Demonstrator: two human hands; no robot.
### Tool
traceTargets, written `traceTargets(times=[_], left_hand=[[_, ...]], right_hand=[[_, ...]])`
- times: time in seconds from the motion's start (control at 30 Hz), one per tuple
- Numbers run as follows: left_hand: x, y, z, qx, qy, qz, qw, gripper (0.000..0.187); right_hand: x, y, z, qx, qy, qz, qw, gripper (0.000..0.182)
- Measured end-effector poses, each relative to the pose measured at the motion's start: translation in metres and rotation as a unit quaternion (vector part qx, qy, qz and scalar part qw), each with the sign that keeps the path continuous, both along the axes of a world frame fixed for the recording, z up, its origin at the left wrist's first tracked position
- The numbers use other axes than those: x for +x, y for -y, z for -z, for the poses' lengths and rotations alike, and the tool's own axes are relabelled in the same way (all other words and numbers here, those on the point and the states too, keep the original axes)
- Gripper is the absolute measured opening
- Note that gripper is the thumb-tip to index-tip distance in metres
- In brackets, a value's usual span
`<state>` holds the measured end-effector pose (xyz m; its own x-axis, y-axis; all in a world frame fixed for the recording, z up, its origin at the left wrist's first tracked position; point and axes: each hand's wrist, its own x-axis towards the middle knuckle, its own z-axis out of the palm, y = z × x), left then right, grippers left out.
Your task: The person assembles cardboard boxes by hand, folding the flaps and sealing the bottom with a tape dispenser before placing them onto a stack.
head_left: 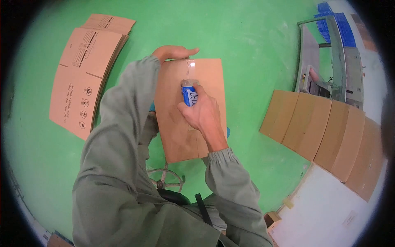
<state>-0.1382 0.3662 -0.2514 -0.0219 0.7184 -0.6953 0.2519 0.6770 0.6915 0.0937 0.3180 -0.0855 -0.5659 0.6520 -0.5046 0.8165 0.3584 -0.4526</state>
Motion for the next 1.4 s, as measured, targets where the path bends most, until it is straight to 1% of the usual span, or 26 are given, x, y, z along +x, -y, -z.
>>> traceTargets(times=[0.07,0.1,0.13,0.2,0.23,0.3,0.33,0.4,0.43,0.5,0.53,0.6,0.63,0.67,0.7,0.73,0.8,0.87,0.9,0.97,1.07,1.2,1.27,1.3,1.37,1.4], left_hand=[[0.025,0.013,-0.052,-0.017,-0.008,0.013,1.000,0.088],[0.034,0.021,-0.066,-0.032,-0.018,0.018,0.999,0.092],[0.034,0.020,-0.063,-0.036,-0.019,0.014,0.999,0.092],[0.035,0.019,-0.058,-0.007,-0.114,0.064,0.991,0.094],[0.037,0.021,-0.058,-0.008,-0.117,0.060,0.991,0.094],[0.040,0.023,-0.060,0.040,-0.196,0.033,0.979,0.103],[0.039,0.020,-0.053,0.041,-0.198,0.030,0.979,0.103],[0.038,0.017,-0.046,0.101,-0.295,0.063,0.948,0.097],[0.042,0.021,-0.045,0.101,-0.294,0.064,0.948,0.097],[0.046,0.029,-0.048,0.200,-0.377,0.056,0.902,0.093],[0.049,0.031,-0.056,0.203,-0.380,0.057,0.901,0.093],[0.058,0.032,-0.074,0.144,-0.439,0.173,0.870,0.083],[0.064,0.034,-0.068,0.147,-0.442,0.173,0.868,0.083],[0.076,0.038,-0.050,0.245,-0.546,0.131,0.790,0.072],[0.086,0.042,-0.042,0.336,-0.636,0.085,0.690,0.064],[0.099,0.053,-0.051,0.338,-0.638,0.086,0.686,0.064],[0.145,0.091,-0.064,0.404,-0.616,0.153,0.659,0.056],[0.191,0.135,-0.035,0.422,-0.496,0.151,0.744,0.058],[0.201,0.150,-0.039,0.422,-0.496,0.153,0.743,0.058],[0.211,0.167,-0.048,0.370,-0.521,0.089,0.764,0.055],[0.208,0.166,-0.045,0.361,-0.530,0.099,0.761,0.054],[0.198,0.160,-0.052,0.368,-0.523,0.108,0.761,0.054],[0.187,0.152,-0.054,0.353,-0.502,0.129,0.779,0.054],[0.181,0.147,-0.052,0.353,-0.497,0.133,0.782,0.054],[0.169,0.138,-0.047,0.377,-0.529,0.145,0.746,0.055],[0.165,0.135,-0.046,0.375,-0.525,0.147,0.750,0.055]], right_hand=[[-0.001,0.002,-0.008,-0.012,0.003,0.011,1.000,0.072],[-0.003,0.002,-0.011,-0.020,0.005,0.013,1.000,0.073],[-0.004,0.002,-0.011,-0.024,0.003,0.009,1.000,0.073],[-0.005,0.000,-0.011,0.007,0.017,-0.003,1.000,0.070],[-0.006,-0.003,-0.012,0.007,0.014,-0.007,1.000,0.070],[-0.009,-0.010,-0.015,0.019,0.026,-0.054,0.998,0.065],[-0.011,-0.014,-0.015,0.022,0.025,-0.057,0.998,0.065],[-0.009,-0.016,-0.014,-0.002,0.038,-0.085,0.996,0.060],[-0.004,-0.013,-0.013,-0.001,0.038,-0.085,0.996,0.060],[0.007,-0.005,-0.011,-0.027,0.114,-0.137,0.984,0.056],[0.026,0.003,-0.008,-0.024,0.097,-0.153,0.983,0.055],[0.066,0.030,-0.014,-0.017,0.078,-0.168,0.983,0.054],[0.084,0.046,-0.021,0.007,0.091,-0.154,0.984,0.055],[0.096,0.056,-0.026,0.030,0.104,-0.139,0.984,0.055],[0.103,0.061,-0.024,0.031,0.102,-0.137,0.985,0.055],[0.109,0.065,-0.022,0.031,0.115,-0.127,0.985,0.057],[0.118,0.071,-0.022,0.030,0.122,-0.112,0.986,0.059],[0.122,0.069,-0.024,0.028,0.049,-0.117,0.992,0.059],[0.124,0.069,-0.026,0.027,0.048,-0.115,0.992,0.059],[0.122,0.065,-0.030,0.033,0.086,-0.157,0.983,0.058],[0.120,0.060,-0.025,0.039,0.103,-0.187,0.976,0.056],[0.119,0.059,-0.024,0.038,0.105,-0.189,0.976,0.057],[0.129,0.065,-0.023,0.038,0.057,-0.162,0.984,0.063],[0.138,0.071,-0.021,0.032,0.060,-0.157,0.985,0.063],[0.157,0.087,-0.014,0.030,0.064,-0.143,0.987,0.075],[0.168,0.098,-0.008,0.025,0.067,-0.141,0.987,0.075]])
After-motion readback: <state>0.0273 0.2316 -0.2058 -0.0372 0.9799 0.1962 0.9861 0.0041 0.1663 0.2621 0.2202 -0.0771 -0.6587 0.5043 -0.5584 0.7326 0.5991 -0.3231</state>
